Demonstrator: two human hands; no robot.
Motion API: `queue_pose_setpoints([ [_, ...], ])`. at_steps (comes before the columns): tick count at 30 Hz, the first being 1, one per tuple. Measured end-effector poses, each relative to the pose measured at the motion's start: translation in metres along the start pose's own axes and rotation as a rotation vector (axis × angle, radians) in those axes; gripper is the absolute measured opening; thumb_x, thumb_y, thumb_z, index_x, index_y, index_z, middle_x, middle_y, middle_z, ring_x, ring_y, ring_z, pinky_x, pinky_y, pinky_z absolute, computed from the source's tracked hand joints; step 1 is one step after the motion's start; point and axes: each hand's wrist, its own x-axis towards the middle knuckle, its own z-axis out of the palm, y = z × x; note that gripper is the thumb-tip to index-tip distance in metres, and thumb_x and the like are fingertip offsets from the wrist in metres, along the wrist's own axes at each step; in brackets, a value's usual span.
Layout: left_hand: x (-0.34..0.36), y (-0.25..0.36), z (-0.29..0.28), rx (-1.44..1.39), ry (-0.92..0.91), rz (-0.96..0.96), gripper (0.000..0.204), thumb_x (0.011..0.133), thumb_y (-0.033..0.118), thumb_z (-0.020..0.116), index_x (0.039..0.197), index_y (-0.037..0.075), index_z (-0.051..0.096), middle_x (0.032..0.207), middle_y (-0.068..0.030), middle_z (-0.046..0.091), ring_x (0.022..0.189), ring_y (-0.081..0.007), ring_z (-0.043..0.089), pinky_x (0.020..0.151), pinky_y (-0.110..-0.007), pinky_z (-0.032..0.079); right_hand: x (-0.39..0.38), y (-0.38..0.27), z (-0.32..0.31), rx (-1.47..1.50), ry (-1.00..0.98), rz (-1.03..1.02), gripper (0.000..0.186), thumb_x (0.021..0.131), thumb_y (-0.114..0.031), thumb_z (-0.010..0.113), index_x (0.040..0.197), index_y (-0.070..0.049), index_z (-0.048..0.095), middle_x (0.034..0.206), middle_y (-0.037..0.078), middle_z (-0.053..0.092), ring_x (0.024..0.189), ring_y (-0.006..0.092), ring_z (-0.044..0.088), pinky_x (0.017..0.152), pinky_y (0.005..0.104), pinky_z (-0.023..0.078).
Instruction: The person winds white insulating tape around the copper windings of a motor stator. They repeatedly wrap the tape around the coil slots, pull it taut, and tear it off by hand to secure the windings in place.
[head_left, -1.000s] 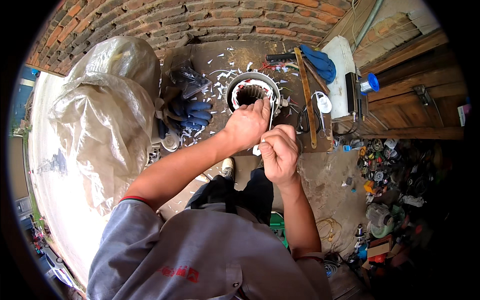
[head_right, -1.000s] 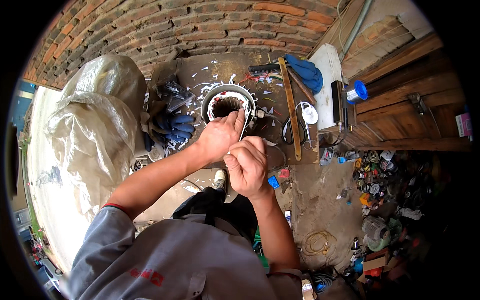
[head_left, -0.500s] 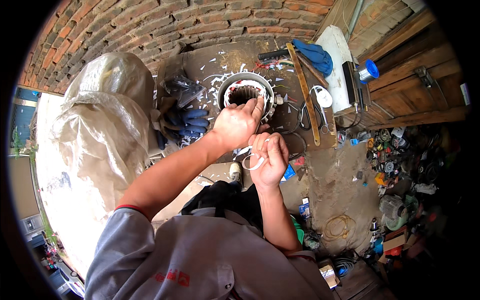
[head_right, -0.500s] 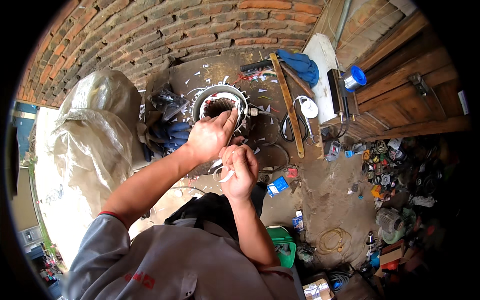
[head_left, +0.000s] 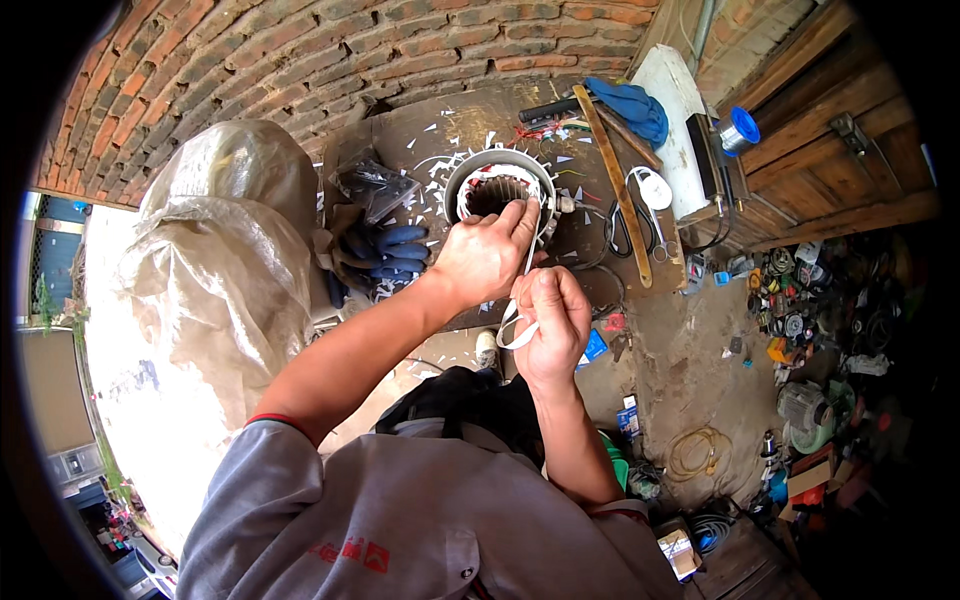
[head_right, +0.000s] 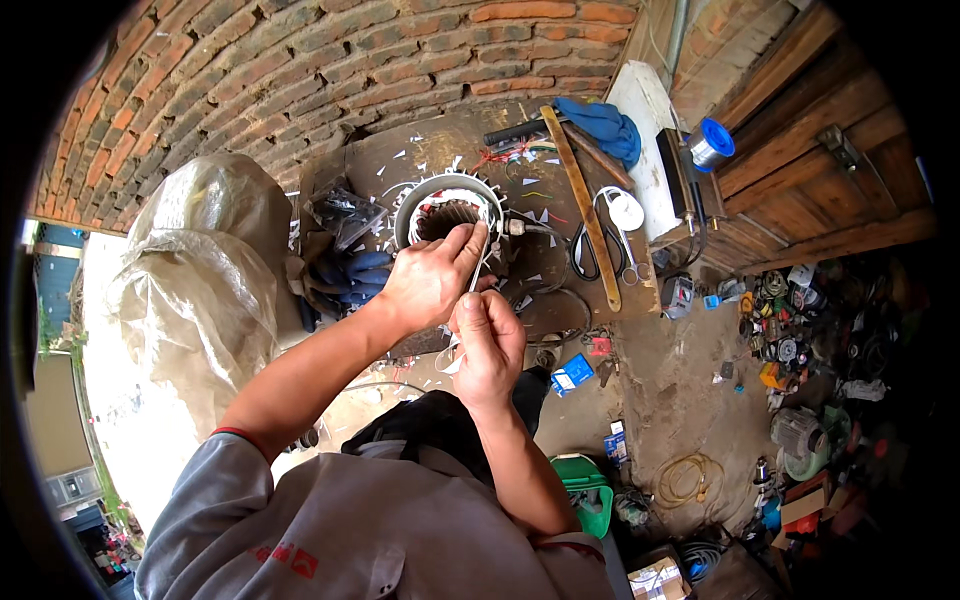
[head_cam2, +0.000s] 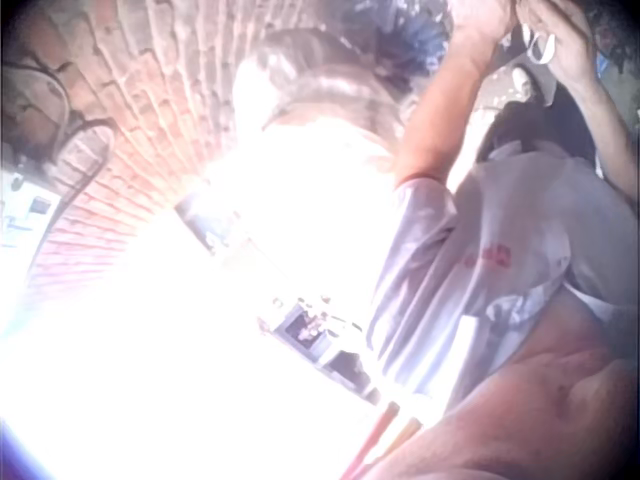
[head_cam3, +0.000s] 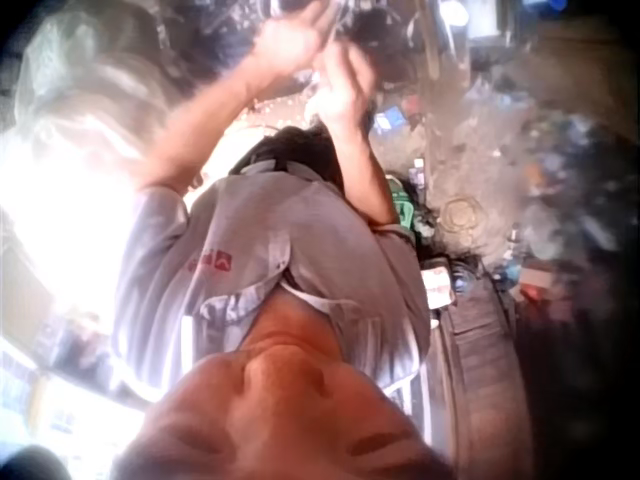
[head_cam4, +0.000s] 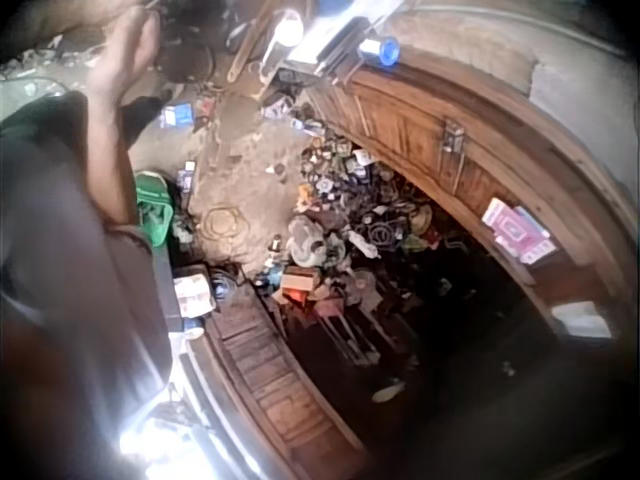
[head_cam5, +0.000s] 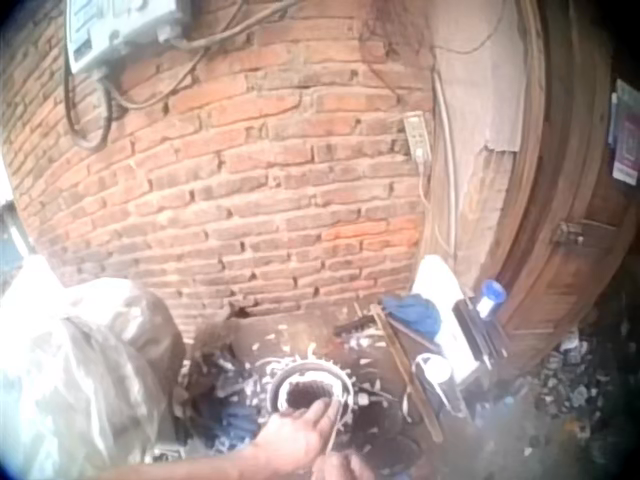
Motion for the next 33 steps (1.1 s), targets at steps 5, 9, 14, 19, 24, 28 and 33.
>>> queue_pose_setpoints([
  [5, 0.000, 0.003, 0.001, 0.006, -0.046, -0.009, 0.066, 0.088, 0.041, 0.064, 0.136, -0.003, 0.049, 0.105, -0.0133, 0.059, 0.078, -0.0282, 0.068, 0.065, -0.038, 0.056, -0.007, 0.005, -0.001, -0.091, -0.028, -0.010, 0.029, 0.102, -0.014, 0.052, 0.075, -0.004, 0.046, 0.072, 0.002, 0.048, 0.065, 0.0075, 0.038, 0.061, 0.0238, 0.031],
  [9, 0.000, 0.001, 0.003, 0.009, -0.015, 0.005, 0.066, 0.089, 0.041, 0.063, 0.136, -0.002, 0.049, 0.105, -0.0128, 0.058, 0.081, -0.0270, 0.068, 0.066, -0.037, 0.056, -0.010, 0.007, 0.004, -0.182, -0.043, -0.051, 0.031, 0.103, -0.016, 0.052, 0.074, -0.005, 0.046, 0.071, 0.003, 0.049, 0.065, 0.0062, 0.038, 0.058, 0.0222, 0.030],
  [14, -0.002, 0.000, 0.002, -0.007, -0.052, -0.011, 0.067, 0.088, 0.040, 0.064, 0.136, -0.002, 0.049, 0.108, -0.0128, 0.058, 0.082, -0.0271, 0.068, 0.066, -0.037, 0.056, -0.010, 0.002, 0.012, -0.202, -0.049, -0.040, 0.032, 0.103, -0.019, 0.053, 0.074, -0.005, 0.048, 0.070, 0.000, 0.049, 0.061, 0.0041, 0.037, 0.055, 0.0216, 0.028],
  [19, -0.001, -0.002, 0.001, -0.020, -0.042, -0.014, 0.066, 0.087, 0.040, 0.065, 0.136, -0.002, 0.050, 0.109, -0.0129, 0.060, 0.079, -0.0286, 0.068, 0.068, -0.038, 0.056, -0.005, 0.014, -0.005, -0.248, -0.108, -0.103, 0.028, 0.102, -0.017, 0.053, 0.080, 0.000, 0.055, 0.068, 0.001, 0.053, 0.063, 0.0070, 0.046, 0.059, 0.0236, 0.037],
  [24, -0.001, -0.005, 0.008, -0.030, 0.066, 0.020, 0.065, 0.085, 0.035, 0.067, 0.134, -0.003, 0.052, 0.108, -0.0136, 0.061, 0.075, -0.0295, 0.067, 0.068, -0.038, 0.055, -0.005, 0.004, -0.012, -0.339, -0.165, -0.161, 0.032, 0.102, -0.015, 0.049, 0.075, 0.000, 0.051, 0.078, 0.008, 0.059, 0.070, 0.0140, 0.053, 0.067, 0.0281, 0.042],
  [28, -0.003, 0.000, 0.000, -0.098, 0.045, -0.022, 0.068, 0.082, 0.032, 0.070, 0.135, -0.005, 0.050, 0.120, -0.0190, 0.060, 0.093, -0.0341, 0.065, 0.084, -0.041, 0.053, -0.007, -0.025, -0.009, -0.757, -0.138, -0.520, 0.025, 0.096, -0.010, 0.060, 0.076, 0.004, 0.058, 0.105, 0.014, 0.060, 0.090, 0.0185, 0.057, 0.071, 0.0272, 0.046],
  [33, -0.036, 0.017, -0.034, -0.437, 0.078, -0.046, 0.065, 0.081, 0.020, 0.075, 0.135, -0.003, 0.049, 0.128, -0.0223, 0.056, 0.111, -0.0370, 0.058, 0.098, -0.044, 0.046, -0.032, -0.075, -0.015, -0.437, -0.048, -0.124, 0.024, 0.101, -0.012, 0.051, 0.084, 0.004, 0.057, 0.093, 0.013, 0.059, 0.083, 0.0179, 0.056, 0.076, 0.0305, 0.046],
])
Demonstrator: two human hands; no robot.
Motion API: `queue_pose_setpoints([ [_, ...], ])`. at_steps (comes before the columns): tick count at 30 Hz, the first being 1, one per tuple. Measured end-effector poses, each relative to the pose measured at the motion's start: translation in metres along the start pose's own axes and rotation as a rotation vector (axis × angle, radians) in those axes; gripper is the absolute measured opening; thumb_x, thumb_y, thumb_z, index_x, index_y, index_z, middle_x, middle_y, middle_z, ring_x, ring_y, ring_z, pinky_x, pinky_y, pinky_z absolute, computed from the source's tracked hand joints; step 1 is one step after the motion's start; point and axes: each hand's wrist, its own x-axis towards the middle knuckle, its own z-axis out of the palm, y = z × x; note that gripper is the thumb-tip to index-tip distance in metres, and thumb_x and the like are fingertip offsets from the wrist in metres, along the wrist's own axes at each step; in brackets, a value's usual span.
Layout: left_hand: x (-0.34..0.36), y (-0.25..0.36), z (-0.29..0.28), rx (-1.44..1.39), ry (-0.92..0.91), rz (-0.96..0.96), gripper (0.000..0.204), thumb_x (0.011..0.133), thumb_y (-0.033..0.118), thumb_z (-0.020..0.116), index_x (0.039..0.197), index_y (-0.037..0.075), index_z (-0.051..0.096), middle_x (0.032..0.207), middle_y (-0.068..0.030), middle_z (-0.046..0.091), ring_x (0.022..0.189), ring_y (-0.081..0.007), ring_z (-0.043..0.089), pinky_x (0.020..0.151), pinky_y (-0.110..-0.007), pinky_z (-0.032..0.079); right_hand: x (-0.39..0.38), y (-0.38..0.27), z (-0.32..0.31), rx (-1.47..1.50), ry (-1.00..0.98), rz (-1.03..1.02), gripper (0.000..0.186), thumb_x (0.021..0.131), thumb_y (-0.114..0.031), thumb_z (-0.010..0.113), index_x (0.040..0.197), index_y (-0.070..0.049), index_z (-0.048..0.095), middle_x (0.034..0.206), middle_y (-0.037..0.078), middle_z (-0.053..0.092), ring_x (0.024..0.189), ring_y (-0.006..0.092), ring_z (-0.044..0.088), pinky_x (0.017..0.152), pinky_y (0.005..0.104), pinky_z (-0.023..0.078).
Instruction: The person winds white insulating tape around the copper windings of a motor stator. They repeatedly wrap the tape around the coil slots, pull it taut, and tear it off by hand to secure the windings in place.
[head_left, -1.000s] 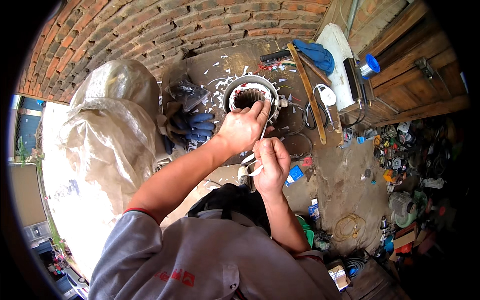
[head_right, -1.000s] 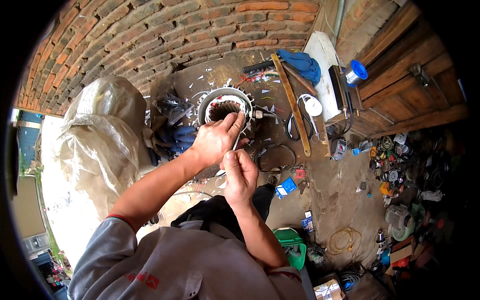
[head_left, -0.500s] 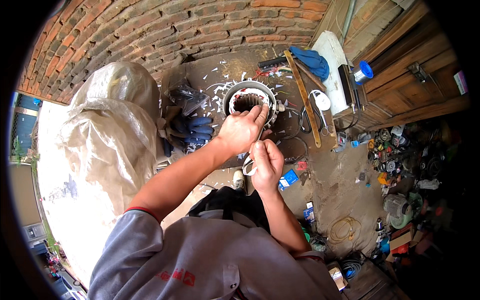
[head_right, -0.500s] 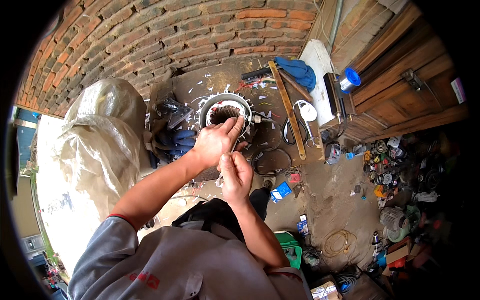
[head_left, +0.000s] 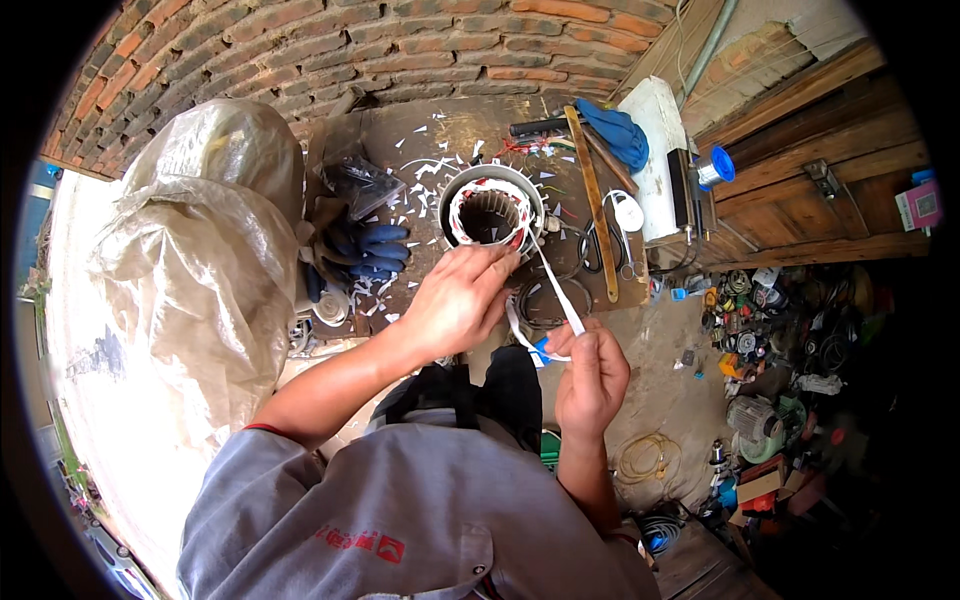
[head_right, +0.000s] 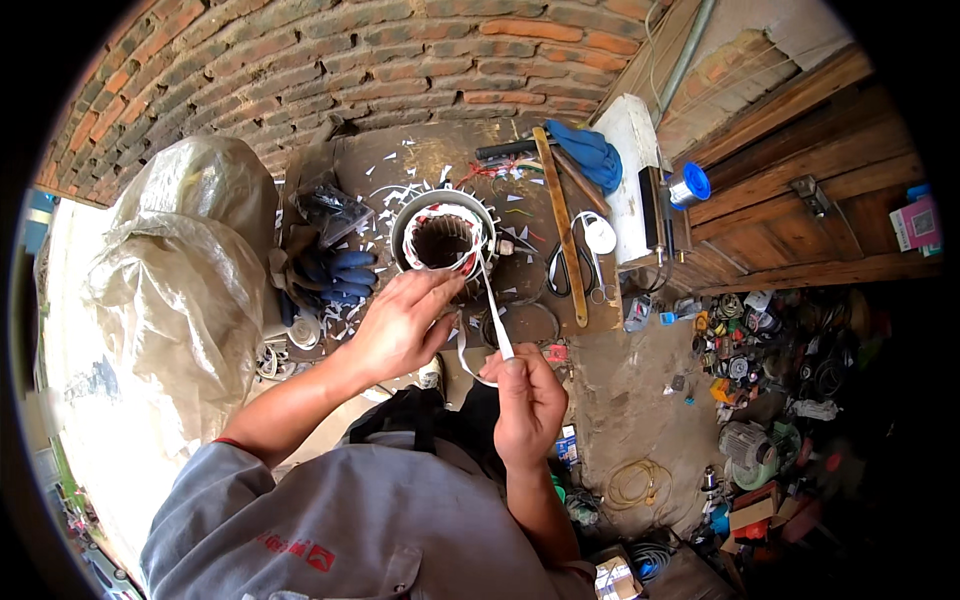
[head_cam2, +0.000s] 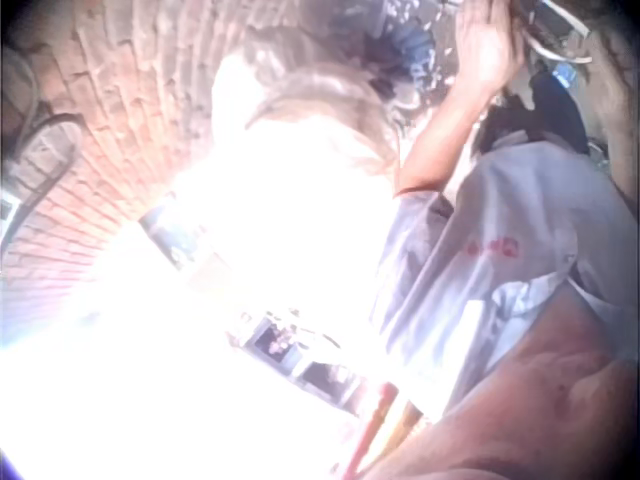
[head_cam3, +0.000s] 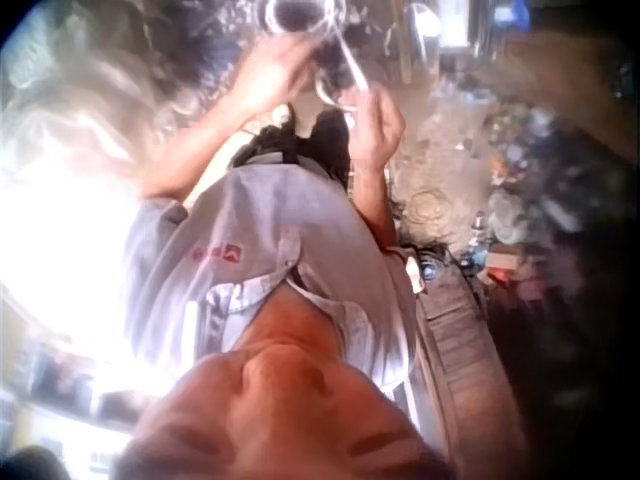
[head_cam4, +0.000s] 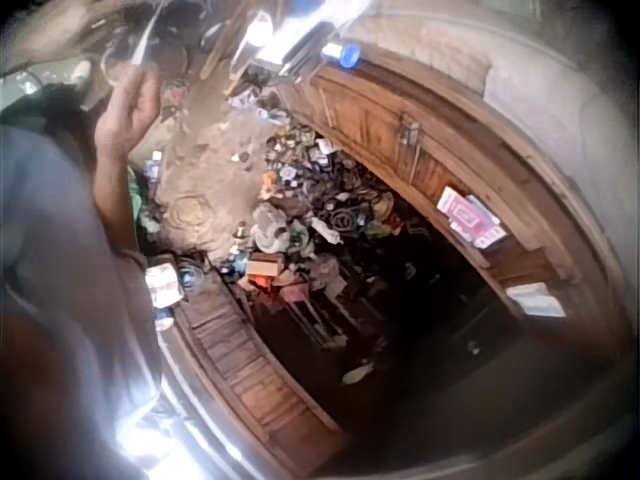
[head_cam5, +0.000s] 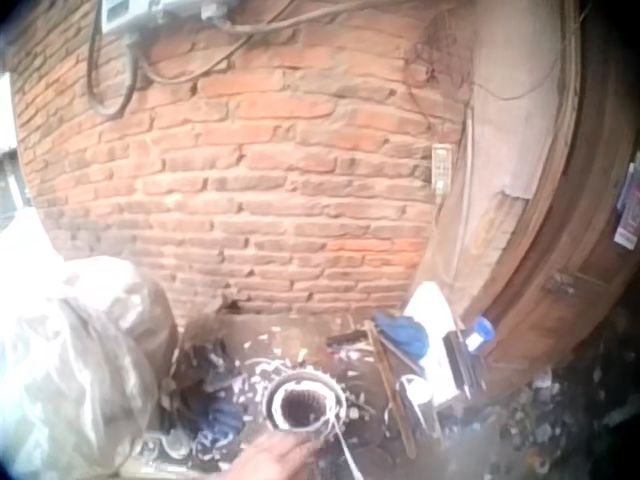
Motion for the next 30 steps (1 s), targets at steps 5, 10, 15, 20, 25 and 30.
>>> queue_pose_setpoints([
  [5, -0.021, 0.071, -0.009, -0.801, -0.058, -0.069, 0.073, 0.082, 0.036, 0.080, 0.137, 0.002, 0.046, 0.131, -0.0217, 0.052, 0.122, -0.0388, 0.049, 0.106, -0.049, 0.038, 0.014, -0.028, -0.011, 0.383, -0.197, 0.147, 0.026, 0.105, -0.019, 0.046, 0.096, 0.004, 0.055, 0.093, 0.018, 0.060, 0.089, 0.0255, 0.060, 0.085, 0.0404, 0.049],
  [10, -0.011, 0.087, -0.011, -1.131, -0.153, -0.331, 0.014, 0.097, 0.012, 0.063, 0.101, -0.001, 0.068, 0.084, -0.0107, 0.069, 0.078, -0.0202, 0.068, 0.070, -0.031, 0.052, 0.055, -0.057, -0.039, 0.761, -0.261, 0.270, 0.026, 0.105, -0.022, 0.041, 0.102, 0.001, 0.054, 0.084, 0.013, 0.056, 0.076, 0.0250, 0.057, 0.079, 0.0470, 0.047],
  [15, -0.025, 0.082, -0.036, -0.897, 0.022, -0.546, 0.016, 0.096, 0.014, 0.065, 0.100, -0.001, 0.071, 0.084, -0.0093, 0.070, 0.075, -0.0178, 0.067, 0.068, -0.031, 0.051, 0.118, -0.072, -0.093, 0.802, -0.184, 0.457, 0.025, 0.106, -0.021, 0.038, 0.102, -0.003, 0.055, 0.081, 0.009, 0.054, 0.065, 0.0196, 0.054, 0.067, 0.0428, 0.049],
  [20, -0.027, 0.091, -0.038, -0.755, 0.136, -0.728, 0.013, 0.092, 0.014, 0.070, 0.094, 0.002, 0.073, 0.075, -0.0077, 0.067, 0.067, -0.0182, 0.062, 0.061, -0.032, 0.047, 0.165, -0.064, -0.113, 0.599, -0.268, 0.490, 0.026, 0.107, -0.022, 0.036, 0.102, -0.002, 0.053, 0.074, 0.009, 0.051, 0.053, 0.0166, 0.050, 0.054, 0.0392, 0.051],
  [25, 0.028, 0.094, -0.016, -0.519, 0.238, -0.501, 0.010, 0.086, 0.016, 0.074, 0.087, 0.006, 0.072, 0.068, -0.0039, 0.059, 0.062, -0.0214, 0.055, 0.058, -0.034, 0.043, 0.245, -0.023, -0.139, -0.571, -0.307, 0.198, 0.028, 0.102, -0.021, 0.051, 0.113, 0.005, 0.056, 0.092, 0.014, 0.063, 0.073, 0.0230, 0.062, 0.074, 0.0375, 0.054],
  [30, 0.058, 0.082, 0.017, -0.282, 0.352, -0.379, 0.016, 0.078, 0.020, 0.078, 0.085, 0.008, 0.071, 0.067, 0.0008, 0.048, 0.063, -0.0172, 0.048, 0.060, -0.032, 0.040, 0.208, -0.052, -0.047, -0.816, -0.779, -0.199, 0.033, 0.091, -0.017, 0.069, 0.118, 0.001, 0.062, 0.115, 0.017, 0.064, 0.102, 0.0316, 0.063, 0.093, 0.0400, 0.046],
])
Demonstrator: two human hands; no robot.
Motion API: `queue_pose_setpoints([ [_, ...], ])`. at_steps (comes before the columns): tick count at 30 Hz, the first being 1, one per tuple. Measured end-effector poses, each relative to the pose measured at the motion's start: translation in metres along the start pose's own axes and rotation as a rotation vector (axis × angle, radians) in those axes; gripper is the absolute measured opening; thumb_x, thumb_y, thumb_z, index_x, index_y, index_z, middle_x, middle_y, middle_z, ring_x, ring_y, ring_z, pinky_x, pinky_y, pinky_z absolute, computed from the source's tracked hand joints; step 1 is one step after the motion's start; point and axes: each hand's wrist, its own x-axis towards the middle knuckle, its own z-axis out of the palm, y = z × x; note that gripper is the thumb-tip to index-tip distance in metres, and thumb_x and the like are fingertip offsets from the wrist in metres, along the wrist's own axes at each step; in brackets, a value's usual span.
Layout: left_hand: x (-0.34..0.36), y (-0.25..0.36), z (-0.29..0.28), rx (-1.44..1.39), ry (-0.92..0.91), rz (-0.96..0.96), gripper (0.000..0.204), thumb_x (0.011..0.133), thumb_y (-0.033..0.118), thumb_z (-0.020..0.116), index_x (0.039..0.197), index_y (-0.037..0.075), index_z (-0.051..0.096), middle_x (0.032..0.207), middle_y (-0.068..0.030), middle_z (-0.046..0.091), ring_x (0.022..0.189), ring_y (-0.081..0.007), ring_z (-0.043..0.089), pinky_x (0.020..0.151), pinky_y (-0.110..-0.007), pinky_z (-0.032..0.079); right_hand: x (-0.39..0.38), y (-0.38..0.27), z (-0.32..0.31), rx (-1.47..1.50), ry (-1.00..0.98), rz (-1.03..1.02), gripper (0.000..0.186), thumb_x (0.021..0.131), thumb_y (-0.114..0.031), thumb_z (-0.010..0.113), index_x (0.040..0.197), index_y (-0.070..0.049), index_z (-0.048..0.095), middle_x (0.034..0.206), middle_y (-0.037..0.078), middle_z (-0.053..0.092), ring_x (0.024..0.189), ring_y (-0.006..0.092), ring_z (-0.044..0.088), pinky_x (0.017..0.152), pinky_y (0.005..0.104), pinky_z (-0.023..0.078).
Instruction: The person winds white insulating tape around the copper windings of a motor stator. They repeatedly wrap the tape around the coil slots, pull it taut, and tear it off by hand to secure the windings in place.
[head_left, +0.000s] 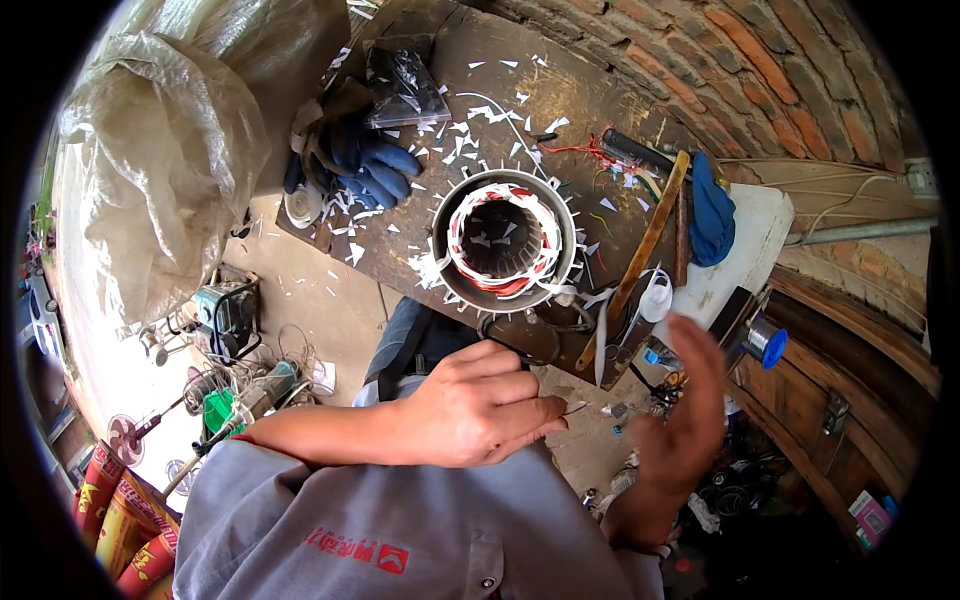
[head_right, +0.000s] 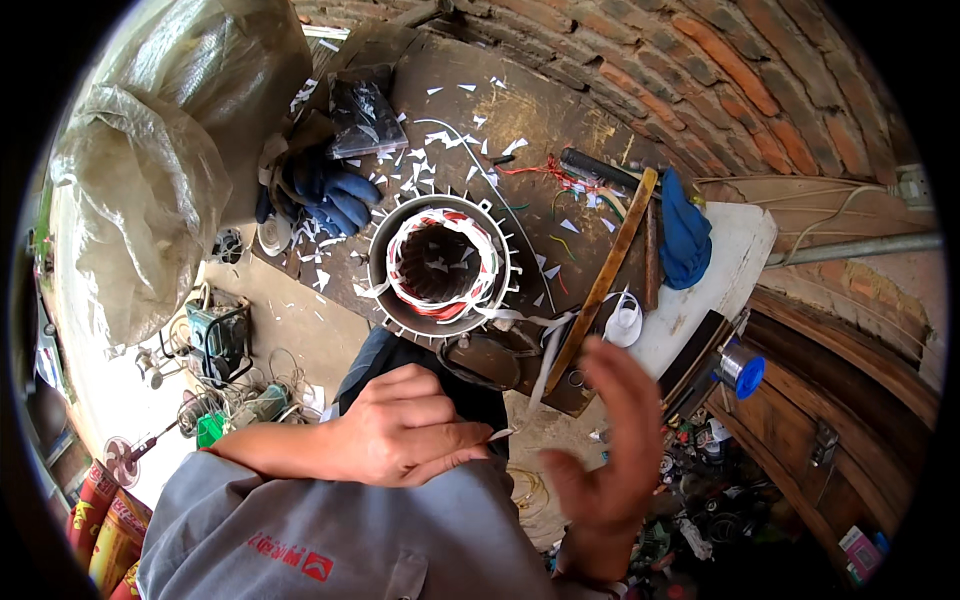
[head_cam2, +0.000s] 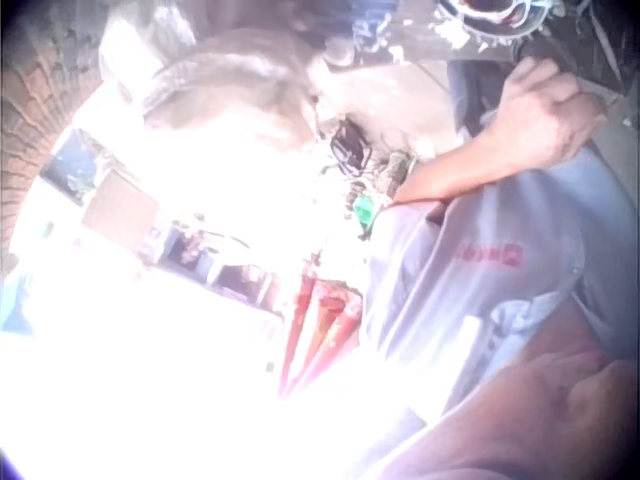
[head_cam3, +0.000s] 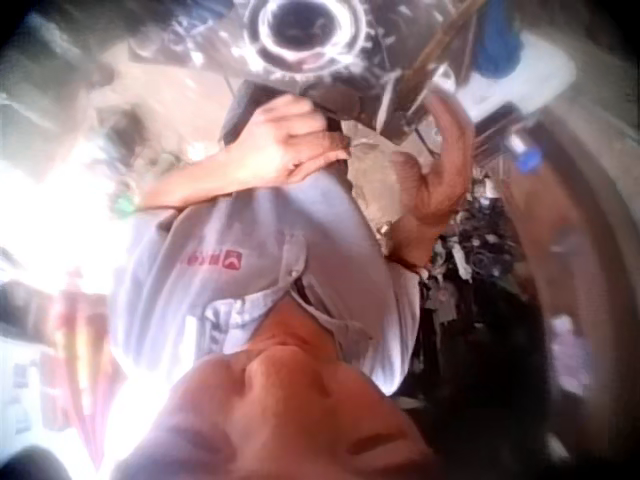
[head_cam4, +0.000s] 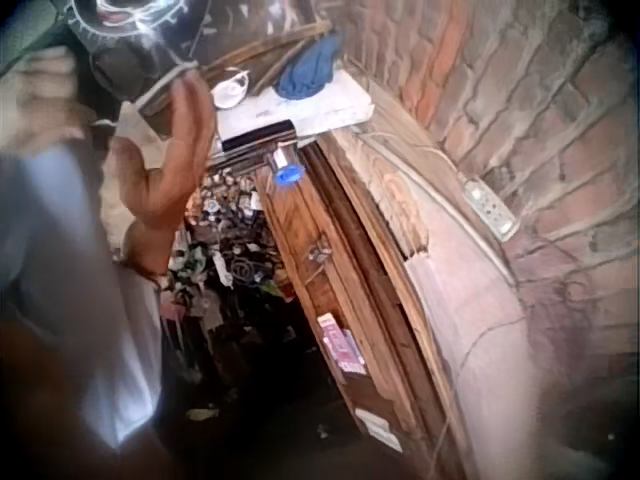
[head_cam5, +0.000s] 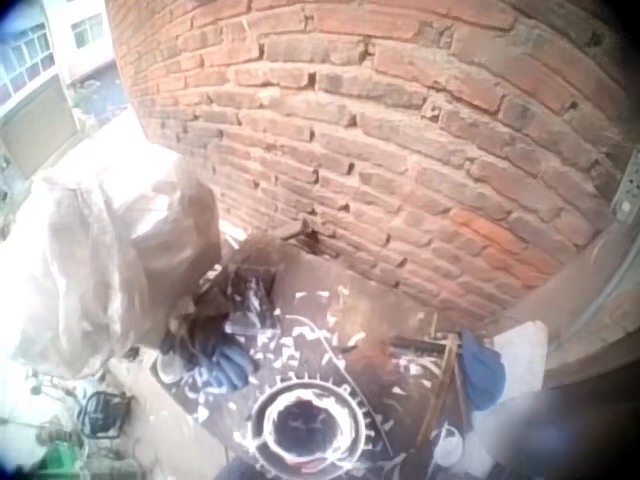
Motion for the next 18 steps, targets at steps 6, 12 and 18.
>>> queue_pose_setpoints([
  [6, 0.000, -0.024, -0.011, 0.047, 0.176, 0.072, 0.026, 0.070, 0.027, 0.082, 0.088, 0.009, 0.075, 0.068, 0.0040, 0.047, 0.066, -0.0142, 0.048, 0.067, -0.030, 0.041, 0.031, 0.005, 0.002, 0.303, -0.772, 0.270, 0.019, 0.083, -0.015, 0.077, 0.097, -0.005, 0.069, 0.079, 0.009, 0.061, 0.065, 0.0223, 0.062, 0.057, 0.0338, 0.047],
  [12, -0.012, -0.045, -0.014, -0.033, 0.171, -0.016, 0.029, 0.070, 0.028, 0.082, 0.092, 0.010, 0.076, 0.073, 0.0045, 0.057, 0.071, -0.0139, 0.054, 0.073, -0.032, 0.043, 0.061, 0.002, 0.027, 0.406, -0.852, 0.303, 0.012, 0.081, -0.006, 0.075, 0.092, -0.006, 0.070, 0.071, 0.007, 0.057, 0.056, 0.0170, 0.057, 0.050, 0.0284, 0.042],
  [18, -0.025, -0.064, -0.033, -0.126, 0.363, -0.098, 0.044, 0.079, 0.042, 0.078, 0.104, 0.007, 0.073, 0.104, -0.0098, 0.063, 0.098, -0.0290, 0.060, 0.081, -0.042, 0.050, 0.086, 0.012, 0.022, 0.538, -0.779, 0.734, 0.008, 0.086, -0.006, 0.072, 0.090, 0.000, 0.069, 0.071, 0.002, 0.063, 0.062, 0.0046, 0.054, 0.055, 0.0230, 0.040],
])
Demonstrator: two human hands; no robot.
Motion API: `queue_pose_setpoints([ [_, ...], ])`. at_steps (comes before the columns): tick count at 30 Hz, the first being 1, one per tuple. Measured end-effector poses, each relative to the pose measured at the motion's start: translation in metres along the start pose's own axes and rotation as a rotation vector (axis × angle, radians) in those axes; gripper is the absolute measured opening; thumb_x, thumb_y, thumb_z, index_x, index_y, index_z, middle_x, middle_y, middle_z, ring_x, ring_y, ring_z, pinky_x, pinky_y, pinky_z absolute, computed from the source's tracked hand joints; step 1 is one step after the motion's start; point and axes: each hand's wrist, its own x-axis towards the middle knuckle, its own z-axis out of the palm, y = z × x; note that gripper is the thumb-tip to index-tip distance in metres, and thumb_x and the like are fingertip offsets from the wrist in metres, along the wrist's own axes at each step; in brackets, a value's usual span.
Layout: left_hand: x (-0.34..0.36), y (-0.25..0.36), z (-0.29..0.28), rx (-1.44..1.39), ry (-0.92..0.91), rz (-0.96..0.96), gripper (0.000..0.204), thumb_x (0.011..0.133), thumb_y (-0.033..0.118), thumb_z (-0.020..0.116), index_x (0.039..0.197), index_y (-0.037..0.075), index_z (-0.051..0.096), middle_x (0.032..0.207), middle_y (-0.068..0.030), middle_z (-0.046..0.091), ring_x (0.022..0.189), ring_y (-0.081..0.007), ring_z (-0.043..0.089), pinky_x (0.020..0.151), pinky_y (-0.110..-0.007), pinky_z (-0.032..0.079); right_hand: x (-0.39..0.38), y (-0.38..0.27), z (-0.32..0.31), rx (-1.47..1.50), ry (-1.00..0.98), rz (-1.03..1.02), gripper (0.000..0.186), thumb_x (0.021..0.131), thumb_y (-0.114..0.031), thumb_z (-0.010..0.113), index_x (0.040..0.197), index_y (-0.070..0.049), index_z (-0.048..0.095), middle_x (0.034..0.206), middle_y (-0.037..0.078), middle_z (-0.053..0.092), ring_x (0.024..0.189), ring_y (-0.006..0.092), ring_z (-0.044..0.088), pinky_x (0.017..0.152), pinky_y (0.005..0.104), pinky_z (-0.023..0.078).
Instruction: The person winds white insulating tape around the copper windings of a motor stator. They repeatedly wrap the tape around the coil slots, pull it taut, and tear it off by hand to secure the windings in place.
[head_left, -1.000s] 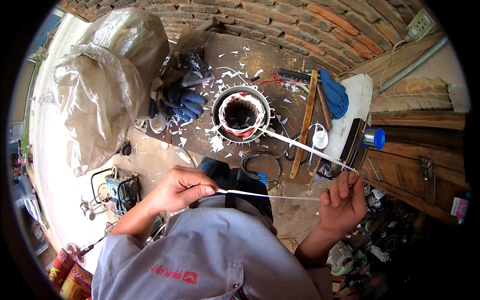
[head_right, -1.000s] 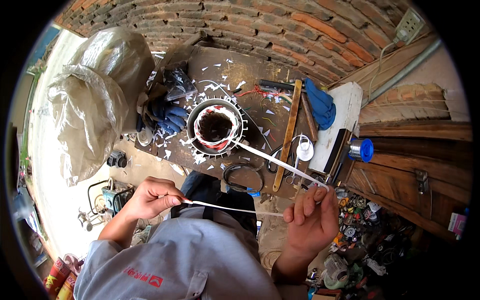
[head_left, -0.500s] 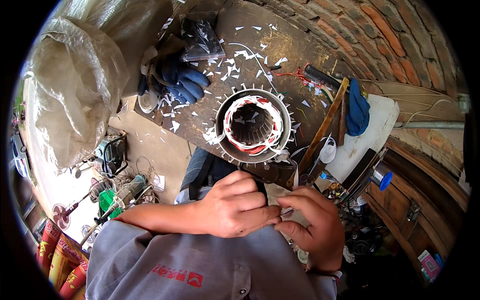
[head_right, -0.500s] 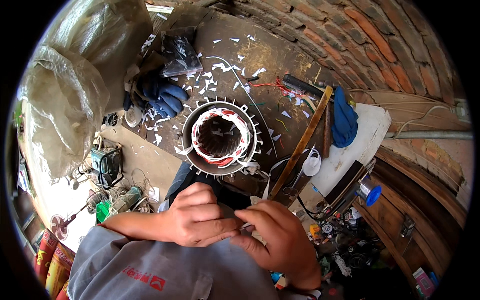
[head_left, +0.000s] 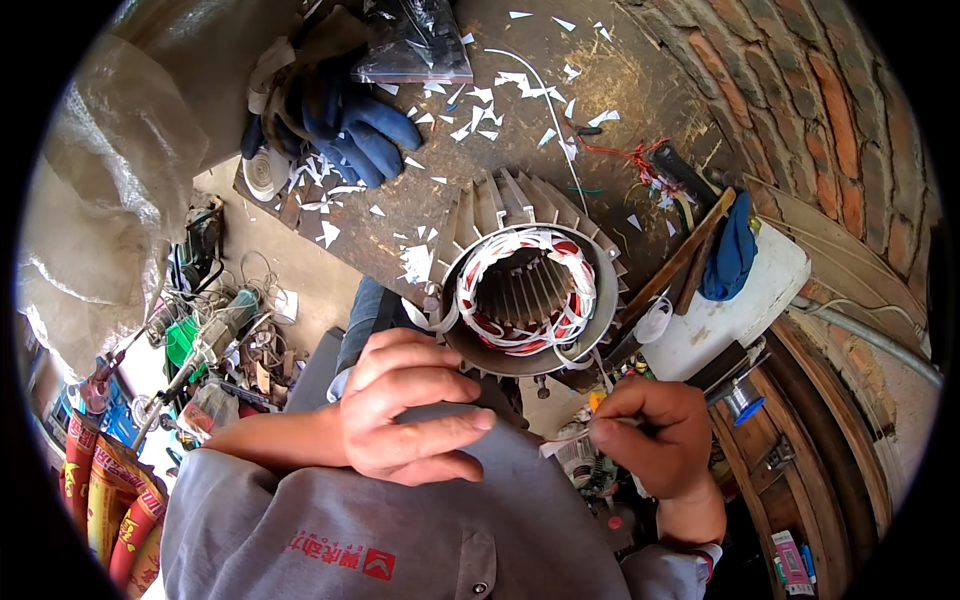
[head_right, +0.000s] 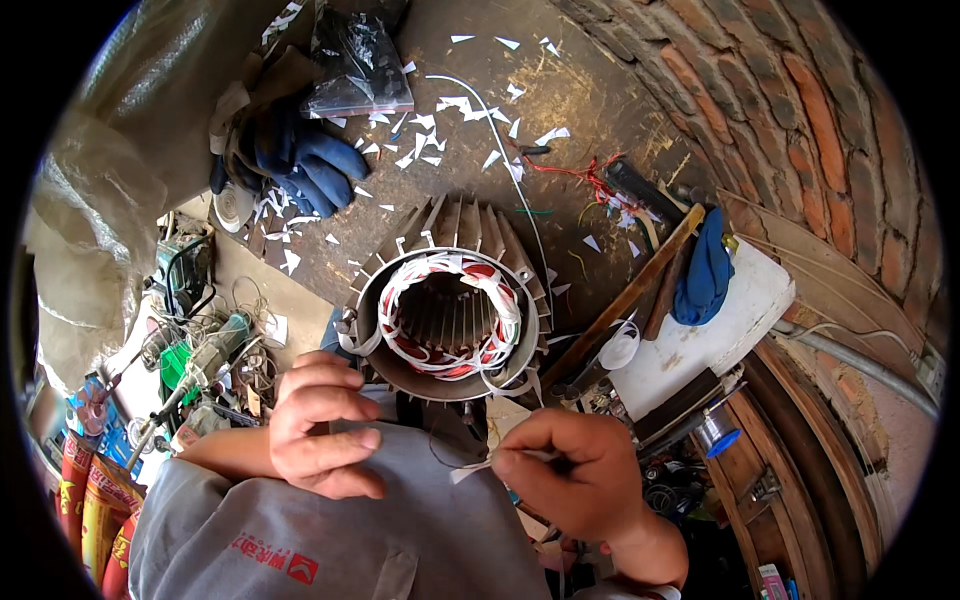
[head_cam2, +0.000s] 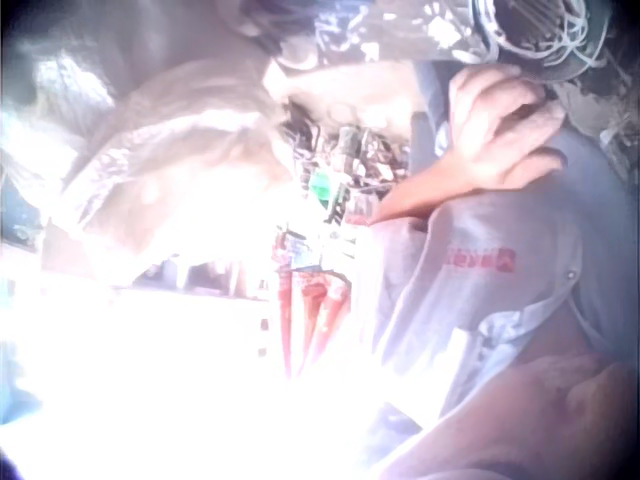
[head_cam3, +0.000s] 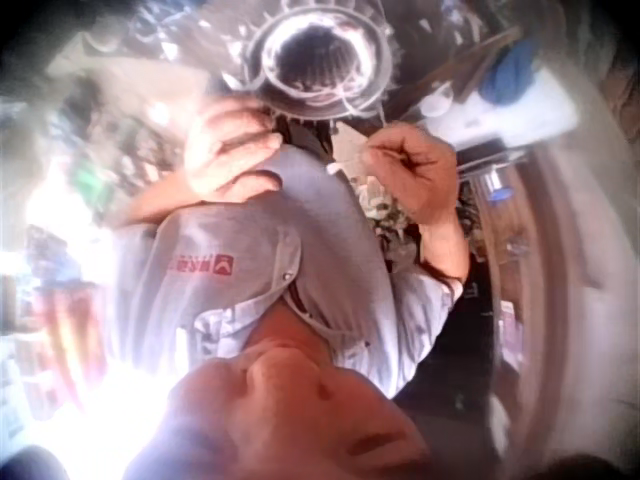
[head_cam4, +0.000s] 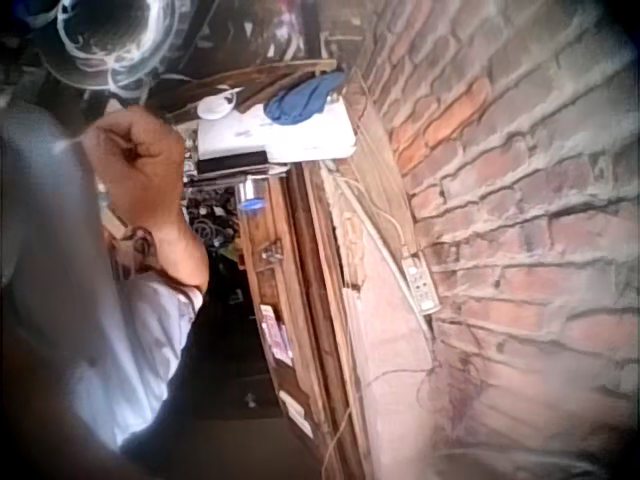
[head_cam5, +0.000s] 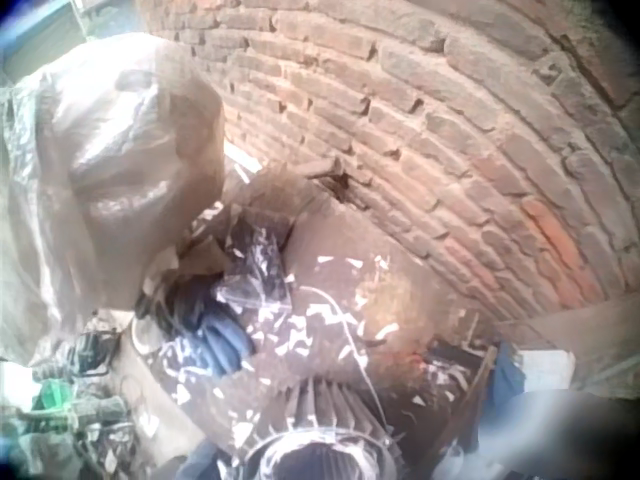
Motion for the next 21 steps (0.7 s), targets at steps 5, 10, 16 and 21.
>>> queue_pose_setpoints([
  [5, -0.008, -0.007, -0.012, 0.004, 0.034, -0.055, 0.032, 0.088, 0.030, 0.073, 0.099, 0.000, 0.071, 0.094, -0.0105, 0.065, 0.085, -0.0272, 0.062, 0.073, -0.035, 0.051, 0.011, 0.002, -0.017, 0.259, 0.088, 0.275, 0.009, 0.088, -0.005, 0.069, 0.090, 0.004, 0.069, 0.074, -0.001, 0.064, 0.066, 0.0020, 0.051, 0.058, 0.0198, 0.038],
  [10, -0.012, -0.008, -0.011, -0.061, 0.015, -0.117, 0.021, 0.087, 0.018, 0.072, 0.095, 0.000, 0.071, 0.089, -0.0096, 0.064, 0.077, -0.0259, 0.062, 0.066, -0.033, 0.051, 0.027, 0.007, -0.016, 0.246, 0.068, 0.376, 0.011, 0.088, -0.007, 0.070, 0.091, 0.004, 0.069, 0.074, -0.001, 0.064, 0.066, 0.0015, 0.051, 0.058, 0.0194, 0.037],
  [16, -0.012, -0.013, -0.010, -0.099, -0.005, -0.135, 0.018, 0.084, 0.015, 0.073, 0.094, -0.001, 0.072, 0.087, -0.0097, 0.064, 0.071, -0.0235, 0.061, 0.062, -0.033, 0.051, 0.033, 0.011, -0.001, -0.010, 0.092, 0.286, 0.013, 0.090, -0.008, 0.068, 0.094, 0.005, 0.068, 0.076, -0.001, 0.066, 0.068, 0.0019, 0.053, 0.059, 0.0210, 0.042],
  [21, -0.010, -0.017, -0.009, -0.095, -0.068, -0.165, 0.018, 0.089, 0.015, 0.069, 0.090, -0.003, 0.071, 0.084, -0.0112, 0.064, 0.069, -0.0233, 0.062, 0.060, -0.033, 0.051, 0.032, -0.002, 0.006, -0.368, 0.156, 0.024, 0.008, 0.089, -0.005, 0.067, 0.092, 0.002, 0.067, 0.076, 0.007, 0.067, 0.064, 0.0078, 0.057, 0.058, 0.0257, 0.045],
])
